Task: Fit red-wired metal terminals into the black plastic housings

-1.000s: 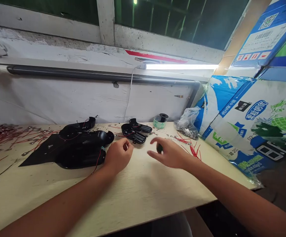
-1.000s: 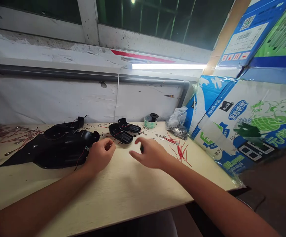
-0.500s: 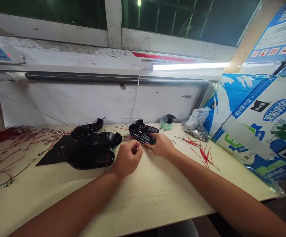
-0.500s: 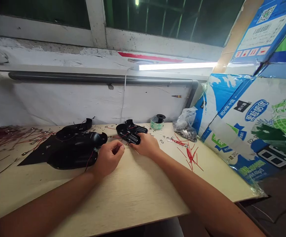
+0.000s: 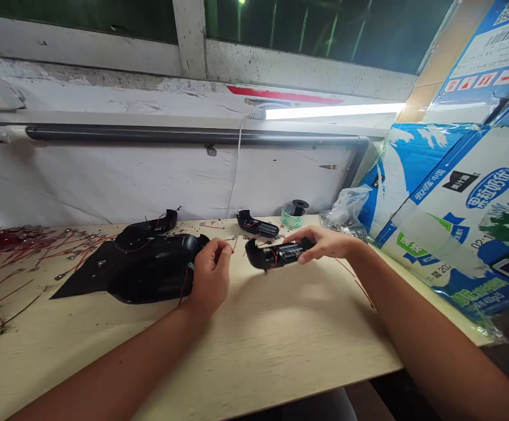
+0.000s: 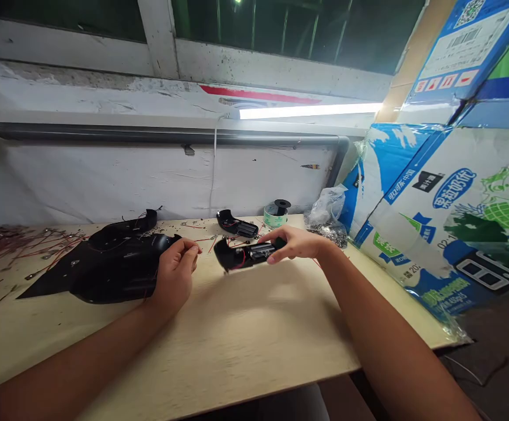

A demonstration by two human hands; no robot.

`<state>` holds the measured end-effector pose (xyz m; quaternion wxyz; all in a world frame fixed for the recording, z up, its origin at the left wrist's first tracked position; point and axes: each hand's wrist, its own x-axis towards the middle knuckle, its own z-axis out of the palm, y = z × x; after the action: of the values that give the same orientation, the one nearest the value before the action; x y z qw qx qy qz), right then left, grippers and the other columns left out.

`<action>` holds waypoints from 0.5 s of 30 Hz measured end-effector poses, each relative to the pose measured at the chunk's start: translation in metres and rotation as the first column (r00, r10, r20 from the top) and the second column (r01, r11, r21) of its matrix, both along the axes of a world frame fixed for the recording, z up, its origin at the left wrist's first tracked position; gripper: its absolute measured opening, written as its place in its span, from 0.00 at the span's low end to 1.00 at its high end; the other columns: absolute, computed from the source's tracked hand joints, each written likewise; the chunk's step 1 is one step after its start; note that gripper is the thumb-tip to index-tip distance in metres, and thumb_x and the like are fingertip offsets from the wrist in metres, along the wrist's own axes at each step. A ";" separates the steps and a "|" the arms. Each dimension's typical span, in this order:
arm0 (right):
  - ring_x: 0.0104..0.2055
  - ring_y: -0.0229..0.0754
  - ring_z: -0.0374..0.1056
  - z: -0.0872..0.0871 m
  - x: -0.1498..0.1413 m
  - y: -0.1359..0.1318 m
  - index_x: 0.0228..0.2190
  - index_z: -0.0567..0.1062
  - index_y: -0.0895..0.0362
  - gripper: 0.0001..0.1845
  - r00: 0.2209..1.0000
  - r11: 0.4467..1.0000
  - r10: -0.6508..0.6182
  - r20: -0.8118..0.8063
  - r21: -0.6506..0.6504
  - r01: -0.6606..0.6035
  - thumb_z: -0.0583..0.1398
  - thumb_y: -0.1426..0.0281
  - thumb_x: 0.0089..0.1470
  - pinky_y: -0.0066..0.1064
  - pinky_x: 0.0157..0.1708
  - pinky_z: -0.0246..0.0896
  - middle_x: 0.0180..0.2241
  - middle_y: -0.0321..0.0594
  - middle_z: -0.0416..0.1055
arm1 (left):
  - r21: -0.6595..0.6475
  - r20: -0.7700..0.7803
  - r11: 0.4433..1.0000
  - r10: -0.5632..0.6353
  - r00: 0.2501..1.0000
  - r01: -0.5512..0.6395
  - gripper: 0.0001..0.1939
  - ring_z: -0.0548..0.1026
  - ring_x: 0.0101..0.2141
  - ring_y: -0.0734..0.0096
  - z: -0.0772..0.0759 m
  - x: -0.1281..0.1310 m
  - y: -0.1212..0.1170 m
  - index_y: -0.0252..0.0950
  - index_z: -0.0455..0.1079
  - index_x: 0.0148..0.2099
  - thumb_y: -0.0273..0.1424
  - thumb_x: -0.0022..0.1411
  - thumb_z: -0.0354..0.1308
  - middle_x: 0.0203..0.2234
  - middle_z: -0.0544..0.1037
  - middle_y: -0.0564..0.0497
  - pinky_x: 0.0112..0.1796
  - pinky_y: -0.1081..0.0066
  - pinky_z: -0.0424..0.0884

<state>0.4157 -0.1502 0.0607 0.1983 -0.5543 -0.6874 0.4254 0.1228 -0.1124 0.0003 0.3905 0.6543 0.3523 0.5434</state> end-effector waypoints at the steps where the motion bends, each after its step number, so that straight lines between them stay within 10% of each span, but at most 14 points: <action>1: 0.34 0.40 0.69 0.001 0.000 -0.001 0.53 0.77 0.59 0.37 0.996 0.996 0.078 -0.046 -0.042 -0.080 0.73 0.60 0.40 0.27 0.32 0.63 0.36 0.40 0.76 | -0.056 0.034 0.998 -0.023 0.999 0.025 0.10 0.58 0.21 0.75 -0.001 0.001 0.001 0.38 0.64 0.30 0.34 0.64 0.53 0.18 0.60 0.58 0.24 0.73 0.57; 8: 0.37 0.38 0.69 -0.008 -0.031 0.003 0.54 0.76 0.58 0.34 0.925 0.926 0.365 -0.103 -0.059 -0.372 0.73 0.63 0.45 0.26 0.38 0.64 0.38 0.38 0.76 | -0.402 0.089 0.796 -0.458 0.884 0.453 0.16 0.76 0.28 0.69 0.010 0.006 0.003 0.34 0.70 0.39 0.43 0.58 0.60 0.33 0.78 0.47 0.28 0.71 0.67; 15: 0.29 0.34 0.64 -0.017 -0.030 0.006 0.53 0.77 0.56 0.34 0.916 0.927 0.370 -0.154 -0.004 -0.375 0.73 0.59 0.45 0.24 0.26 0.59 0.32 0.35 0.73 | -0.466 0.031 0.682 -0.624 0.781 0.564 0.30 0.75 0.29 0.71 0.014 -0.001 0.008 0.36 0.64 0.61 0.38 0.58 0.63 0.36 0.83 0.45 0.32 0.72 0.67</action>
<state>0.3855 -0.1440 0.0435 0.1558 -0.3829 -0.7563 0.5071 0.1220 -0.1046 0.0139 0.6622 0.6579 0.2612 0.2459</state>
